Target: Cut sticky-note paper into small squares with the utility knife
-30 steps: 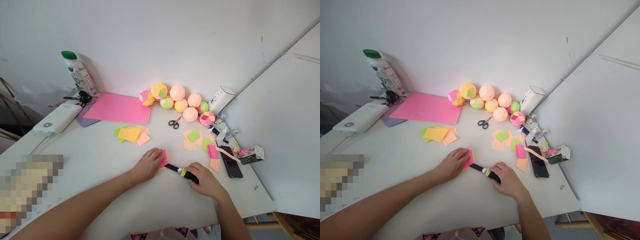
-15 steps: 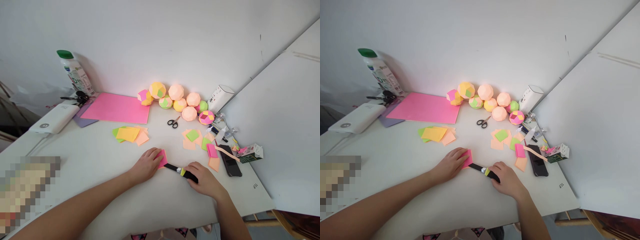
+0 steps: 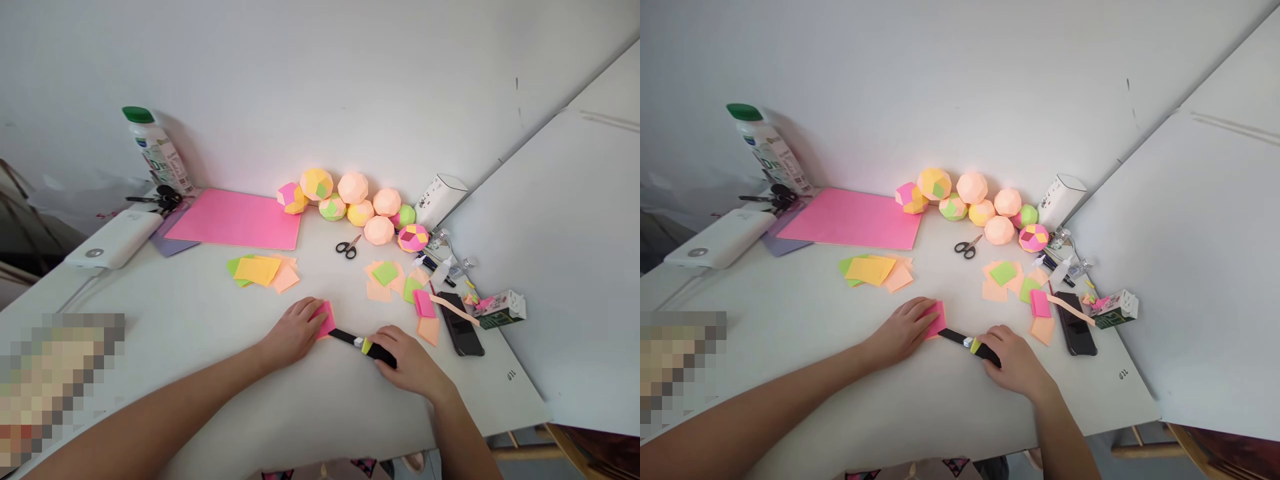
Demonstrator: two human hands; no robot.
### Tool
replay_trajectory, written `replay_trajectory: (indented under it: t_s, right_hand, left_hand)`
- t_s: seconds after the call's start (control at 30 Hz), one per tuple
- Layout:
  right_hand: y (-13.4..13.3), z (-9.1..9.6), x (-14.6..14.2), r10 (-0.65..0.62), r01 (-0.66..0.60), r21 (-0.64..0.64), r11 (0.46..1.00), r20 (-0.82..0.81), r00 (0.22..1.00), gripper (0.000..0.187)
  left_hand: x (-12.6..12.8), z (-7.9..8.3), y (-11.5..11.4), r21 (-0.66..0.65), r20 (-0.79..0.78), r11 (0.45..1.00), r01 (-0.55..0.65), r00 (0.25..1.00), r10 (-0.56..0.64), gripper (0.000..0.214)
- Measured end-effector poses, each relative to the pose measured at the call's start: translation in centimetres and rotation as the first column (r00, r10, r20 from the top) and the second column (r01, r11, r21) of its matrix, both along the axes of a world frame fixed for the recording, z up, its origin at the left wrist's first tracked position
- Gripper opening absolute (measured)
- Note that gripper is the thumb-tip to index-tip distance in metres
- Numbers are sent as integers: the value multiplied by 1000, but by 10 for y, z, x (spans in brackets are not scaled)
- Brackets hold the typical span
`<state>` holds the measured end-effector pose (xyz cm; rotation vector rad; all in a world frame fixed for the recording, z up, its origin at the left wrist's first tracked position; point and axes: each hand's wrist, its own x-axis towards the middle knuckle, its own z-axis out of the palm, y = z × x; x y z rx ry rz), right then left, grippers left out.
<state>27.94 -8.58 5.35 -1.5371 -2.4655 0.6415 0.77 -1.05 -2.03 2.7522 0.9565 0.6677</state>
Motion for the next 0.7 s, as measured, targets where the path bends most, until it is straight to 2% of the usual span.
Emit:
replay_trajectory:
  t_s: [0.7]
  right_hand:
    - [0,0,0,-4,4,-30,1000,1,1000,43]
  left_hand:
    - [-1,2,0,-7,14,1000,7,1000,-7,28]
